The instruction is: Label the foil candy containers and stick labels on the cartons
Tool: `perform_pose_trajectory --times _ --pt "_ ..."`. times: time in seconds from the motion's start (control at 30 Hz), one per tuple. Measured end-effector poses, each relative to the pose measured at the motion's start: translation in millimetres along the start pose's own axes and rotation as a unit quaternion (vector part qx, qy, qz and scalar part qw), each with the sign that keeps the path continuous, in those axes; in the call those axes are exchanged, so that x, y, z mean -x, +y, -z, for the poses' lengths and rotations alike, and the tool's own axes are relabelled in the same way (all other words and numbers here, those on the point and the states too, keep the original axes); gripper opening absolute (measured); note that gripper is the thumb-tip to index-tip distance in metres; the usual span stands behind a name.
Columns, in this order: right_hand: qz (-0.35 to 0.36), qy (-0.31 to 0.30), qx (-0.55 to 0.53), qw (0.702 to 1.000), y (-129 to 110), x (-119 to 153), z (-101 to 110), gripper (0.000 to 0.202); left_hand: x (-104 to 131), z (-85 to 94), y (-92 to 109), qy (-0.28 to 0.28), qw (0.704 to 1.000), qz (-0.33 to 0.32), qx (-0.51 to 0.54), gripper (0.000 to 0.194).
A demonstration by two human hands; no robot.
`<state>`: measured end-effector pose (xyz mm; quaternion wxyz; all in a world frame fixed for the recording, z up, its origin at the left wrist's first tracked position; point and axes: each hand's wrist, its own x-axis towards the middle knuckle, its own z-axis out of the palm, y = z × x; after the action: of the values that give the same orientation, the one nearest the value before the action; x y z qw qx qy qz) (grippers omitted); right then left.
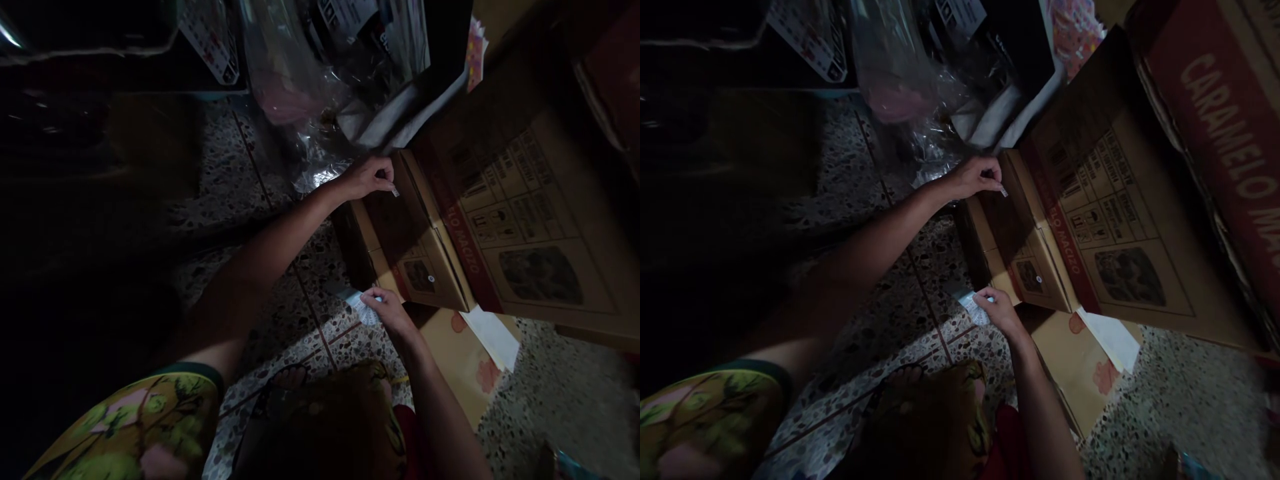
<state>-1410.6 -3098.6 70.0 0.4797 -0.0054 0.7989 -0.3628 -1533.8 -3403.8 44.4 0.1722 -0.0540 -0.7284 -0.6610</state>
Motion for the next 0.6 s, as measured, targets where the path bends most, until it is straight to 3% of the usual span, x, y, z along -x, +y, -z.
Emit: perform_pose_trajectory --times 0.4,0.53,0.6 --pt "0.006 -0.002 0.016 1.000 0 -2 1 0.038 4 -23.4 -16 0.113 0.993 0.025 0.012 0.014" --pt "-0.005 -0.006 0.009 1.000 0 -2 1 0.040 1 -18.6 -26 0.189 0.978 0.080 0.033 0.037" --pt "-0.006 -0.003 0.004 1.000 0 -2 1 0.039 1 -17.6 -33 0.192 0.974 0.104 0.052 0.047"
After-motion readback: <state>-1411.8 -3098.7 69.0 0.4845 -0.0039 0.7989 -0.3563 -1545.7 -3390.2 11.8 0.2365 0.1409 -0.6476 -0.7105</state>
